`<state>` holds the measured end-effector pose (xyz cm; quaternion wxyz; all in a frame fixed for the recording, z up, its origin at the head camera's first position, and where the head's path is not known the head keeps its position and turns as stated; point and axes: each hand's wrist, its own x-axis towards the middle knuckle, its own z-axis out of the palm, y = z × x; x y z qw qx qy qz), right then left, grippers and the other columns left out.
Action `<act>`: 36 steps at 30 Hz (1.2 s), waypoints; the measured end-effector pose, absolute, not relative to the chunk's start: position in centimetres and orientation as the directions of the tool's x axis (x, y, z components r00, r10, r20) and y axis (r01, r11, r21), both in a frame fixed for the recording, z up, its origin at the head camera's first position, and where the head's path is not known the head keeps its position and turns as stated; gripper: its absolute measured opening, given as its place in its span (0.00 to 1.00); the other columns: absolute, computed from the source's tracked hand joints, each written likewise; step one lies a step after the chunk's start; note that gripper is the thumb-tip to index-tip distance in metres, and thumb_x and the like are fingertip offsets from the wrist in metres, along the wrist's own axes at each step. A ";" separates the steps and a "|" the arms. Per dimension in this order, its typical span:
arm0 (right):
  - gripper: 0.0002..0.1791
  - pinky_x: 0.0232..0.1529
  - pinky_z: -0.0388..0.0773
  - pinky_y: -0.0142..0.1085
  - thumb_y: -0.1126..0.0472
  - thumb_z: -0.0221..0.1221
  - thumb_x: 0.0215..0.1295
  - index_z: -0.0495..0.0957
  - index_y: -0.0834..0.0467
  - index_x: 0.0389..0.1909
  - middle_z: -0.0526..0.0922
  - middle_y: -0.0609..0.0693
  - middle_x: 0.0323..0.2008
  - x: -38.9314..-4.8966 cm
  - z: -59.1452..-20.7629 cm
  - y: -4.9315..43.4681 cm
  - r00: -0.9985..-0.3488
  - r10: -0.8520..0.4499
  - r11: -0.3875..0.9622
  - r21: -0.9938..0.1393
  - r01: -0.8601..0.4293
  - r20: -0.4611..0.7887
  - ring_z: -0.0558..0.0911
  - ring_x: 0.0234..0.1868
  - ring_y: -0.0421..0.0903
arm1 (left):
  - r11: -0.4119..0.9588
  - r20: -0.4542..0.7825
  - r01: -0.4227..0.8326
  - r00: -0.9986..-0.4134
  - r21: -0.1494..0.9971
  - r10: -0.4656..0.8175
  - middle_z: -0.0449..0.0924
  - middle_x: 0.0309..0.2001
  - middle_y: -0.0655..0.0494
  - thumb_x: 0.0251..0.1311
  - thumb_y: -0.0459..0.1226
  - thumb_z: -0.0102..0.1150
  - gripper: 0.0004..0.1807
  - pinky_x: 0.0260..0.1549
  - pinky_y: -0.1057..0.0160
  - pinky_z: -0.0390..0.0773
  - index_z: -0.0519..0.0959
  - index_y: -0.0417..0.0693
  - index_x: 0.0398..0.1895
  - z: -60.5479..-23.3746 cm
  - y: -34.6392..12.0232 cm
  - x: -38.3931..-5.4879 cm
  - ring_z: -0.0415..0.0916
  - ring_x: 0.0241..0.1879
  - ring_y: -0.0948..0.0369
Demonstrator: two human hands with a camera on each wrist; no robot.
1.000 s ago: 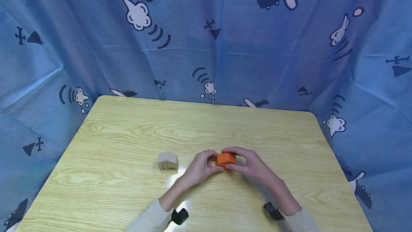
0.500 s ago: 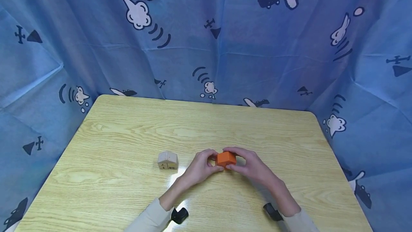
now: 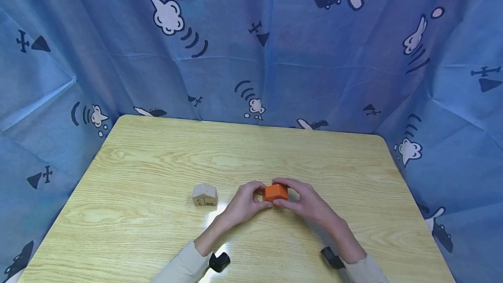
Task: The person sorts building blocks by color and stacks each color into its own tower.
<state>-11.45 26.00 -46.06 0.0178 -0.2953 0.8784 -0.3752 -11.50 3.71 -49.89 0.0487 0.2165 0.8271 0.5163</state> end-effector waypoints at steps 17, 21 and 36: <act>0.25 0.59 0.77 0.57 0.61 0.68 0.68 0.77 0.57 0.65 0.82 0.48 0.60 -11.3 -46.1 26.4 -0.860 -0.477 0.543 -0.709 -0.450 0.181 0.81 0.59 0.48 | 0.480 0.086 0.315 -0.894 0.819 0.440 0.79 0.56 0.47 0.56 0.38 0.77 0.36 0.56 0.61 0.78 0.73 0.38 0.67 -48.5 2.9 -10.6 0.76 0.55 0.54; 0.24 0.64 0.76 0.44 0.63 0.66 0.69 0.76 0.57 0.65 0.82 0.51 0.60 -11.1 -45.7 26.5 -0.875 -0.449 0.533 -0.732 -0.425 0.182 0.80 0.60 0.48 | 0.531 0.089 0.345 -0.890 0.774 0.448 0.76 0.60 0.45 0.59 0.38 0.75 0.37 0.61 0.56 0.76 0.70 0.38 0.70 -47.0 2.3 -10.1 0.73 0.61 0.51; 0.10 0.57 0.73 0.24 0.72 0.58 0.73 0.80 0.64 0.52 0.82 0.58 0.47 -11.6 -44.3 26.2 -0.917 -0.231 0.351 -0.851 -0.389 0.324 0.80 0.52 0.41 | 0.537 0.320 0.544 -0.830 0.645 0.456 0.81 0.54 0.48 0.67 0.35 0.67 0.20 0.53 0.61 0.80 0.79 0.38 0.59 -42.3 -0.4 -10.0 0.77 0.54 0.54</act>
